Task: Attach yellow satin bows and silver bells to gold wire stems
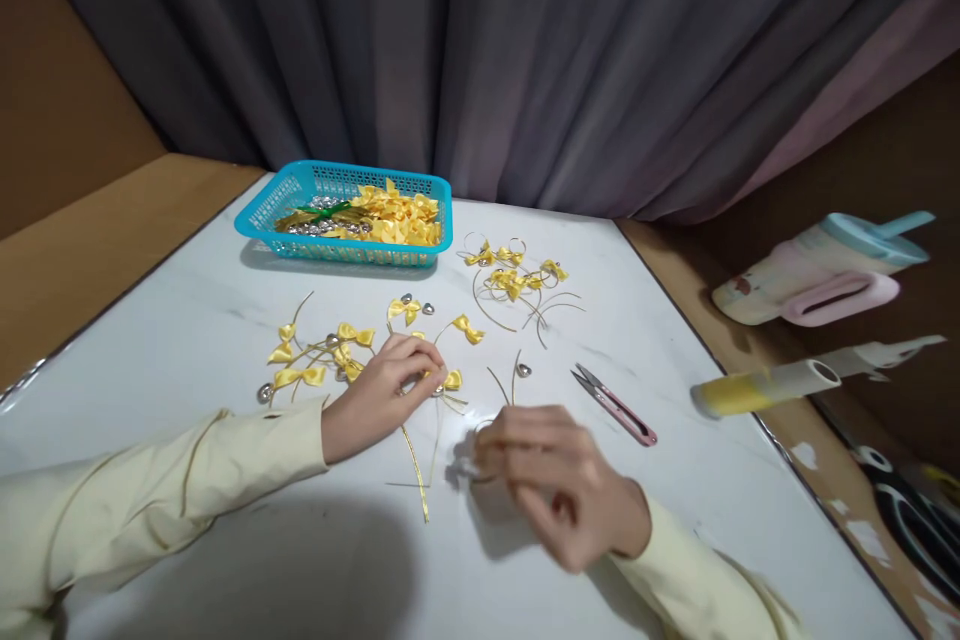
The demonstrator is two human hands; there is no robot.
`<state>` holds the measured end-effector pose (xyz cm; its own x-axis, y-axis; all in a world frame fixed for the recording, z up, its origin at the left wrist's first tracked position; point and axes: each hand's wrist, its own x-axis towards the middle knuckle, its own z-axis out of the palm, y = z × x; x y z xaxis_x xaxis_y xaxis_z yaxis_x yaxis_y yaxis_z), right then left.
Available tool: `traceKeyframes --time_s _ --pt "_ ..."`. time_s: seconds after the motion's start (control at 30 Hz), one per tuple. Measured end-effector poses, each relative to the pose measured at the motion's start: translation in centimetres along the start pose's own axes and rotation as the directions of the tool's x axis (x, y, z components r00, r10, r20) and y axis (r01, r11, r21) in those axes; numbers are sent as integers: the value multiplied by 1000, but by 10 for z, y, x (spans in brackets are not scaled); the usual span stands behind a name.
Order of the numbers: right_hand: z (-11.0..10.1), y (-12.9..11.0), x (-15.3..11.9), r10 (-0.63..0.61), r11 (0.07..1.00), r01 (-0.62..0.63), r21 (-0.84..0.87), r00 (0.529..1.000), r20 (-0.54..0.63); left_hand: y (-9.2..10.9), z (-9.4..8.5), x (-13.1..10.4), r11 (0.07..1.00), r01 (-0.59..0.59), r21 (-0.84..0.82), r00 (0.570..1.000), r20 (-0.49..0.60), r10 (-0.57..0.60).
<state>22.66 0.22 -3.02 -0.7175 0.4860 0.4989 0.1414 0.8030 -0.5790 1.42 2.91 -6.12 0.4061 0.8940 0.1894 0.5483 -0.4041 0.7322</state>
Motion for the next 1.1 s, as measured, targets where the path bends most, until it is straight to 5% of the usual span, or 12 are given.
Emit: traceKeyframes --time_s 0.13,0.23,0.33,0.5,0.6,0.7,0.83,0.97,1.1 --pt "-24 8 7 331 936 -306 -174 933 141 -2 1 0 999 -43 11 999 1 43" --pt "-22 9 10 459 858 -331 -393 838 297 0 1 -3 992 -118 47 990 -68 121" --pt "-12 7 11 489 834 -308 -458 797 355 5 0 -9 956 -252 148 956 -115 270" --pt "-7 13 9 514 857 -471 -208 806 293 9 0 -18 777 -555 296 823 60 565" --pt "-5 18 7 556 815 -579 27 793 249 8 1 -18 695 -646 314 759 171 628" --pt "-1 19 8 592 752 -634 179 769 240 7 4 -17 661 -673 331 739 269 617" --pt "-4 17 10 596 755 -631 179 774 214 5 5 -16 670 -678 302 735 315 601" --pt "-16 16 9 407 907 -418 -49 843 352 5 4 -14 707 -667 234 739 332 586" --pt "-18 16 7 367 930 -330 -164 782 504 5 4 -13 738 -643 205 753 343 561"
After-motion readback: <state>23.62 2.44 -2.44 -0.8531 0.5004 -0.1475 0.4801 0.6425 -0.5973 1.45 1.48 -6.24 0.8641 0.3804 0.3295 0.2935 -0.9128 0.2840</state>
